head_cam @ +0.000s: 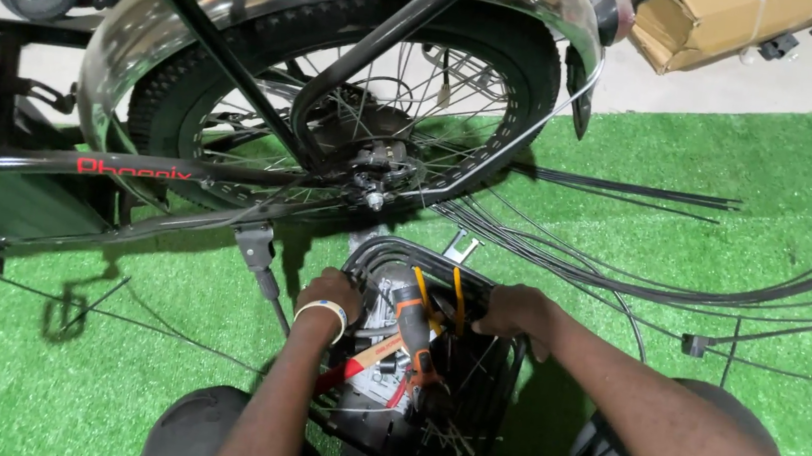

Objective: The person uses a wrench to tighten bolts on the front and rear wheels of a bicycle. They then move a basket containing tools to the front of the bike and place it in the handlebar basket.

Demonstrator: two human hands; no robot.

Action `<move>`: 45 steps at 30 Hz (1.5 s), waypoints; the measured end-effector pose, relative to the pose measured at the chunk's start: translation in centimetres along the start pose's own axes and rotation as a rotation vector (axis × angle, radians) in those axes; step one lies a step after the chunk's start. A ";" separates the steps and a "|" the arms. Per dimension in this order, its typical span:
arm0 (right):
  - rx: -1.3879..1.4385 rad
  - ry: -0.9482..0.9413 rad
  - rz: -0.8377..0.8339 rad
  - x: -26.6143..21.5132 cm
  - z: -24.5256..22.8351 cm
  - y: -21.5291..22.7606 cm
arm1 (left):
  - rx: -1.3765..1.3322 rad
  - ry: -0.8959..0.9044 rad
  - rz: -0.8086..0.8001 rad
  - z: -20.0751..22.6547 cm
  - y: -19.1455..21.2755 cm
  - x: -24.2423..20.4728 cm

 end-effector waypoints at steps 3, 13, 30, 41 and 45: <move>0.073 0.074 0.051 1.4 0.7 0.0 | -0.087 0.016 0.018 0.0 1.0 -1.0; 0.414 -0.192 0.128 12.8 8.9 -8.7 | -0.218 0.051 -0.045 1.8 2.1 -6.2; 1.515 -0.118 0.132 -18.0 6.0 4.0 | -0.810 0.298 0.247 -4.7 7.3 -20.4; 2.062 0.073 -0.037 -37.2 3.5 10.1 | -1.205 0.357 0.298 -12.0 20.0 -41.5; 1.908 0.202 0.020 -35.7 7.4 3.0 | -1.385 0.376 0.383 -15.7 17.2 -49.3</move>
Point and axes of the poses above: each hand's wrist, its own x-axis towards the middle knuckle, its own y-axis out of the back of the hand, z = x × y, the point moved 5 cm from there along x, towards the middle knuckle, and after that the axes turned 15 degrees about x, right-handed, at the moved point
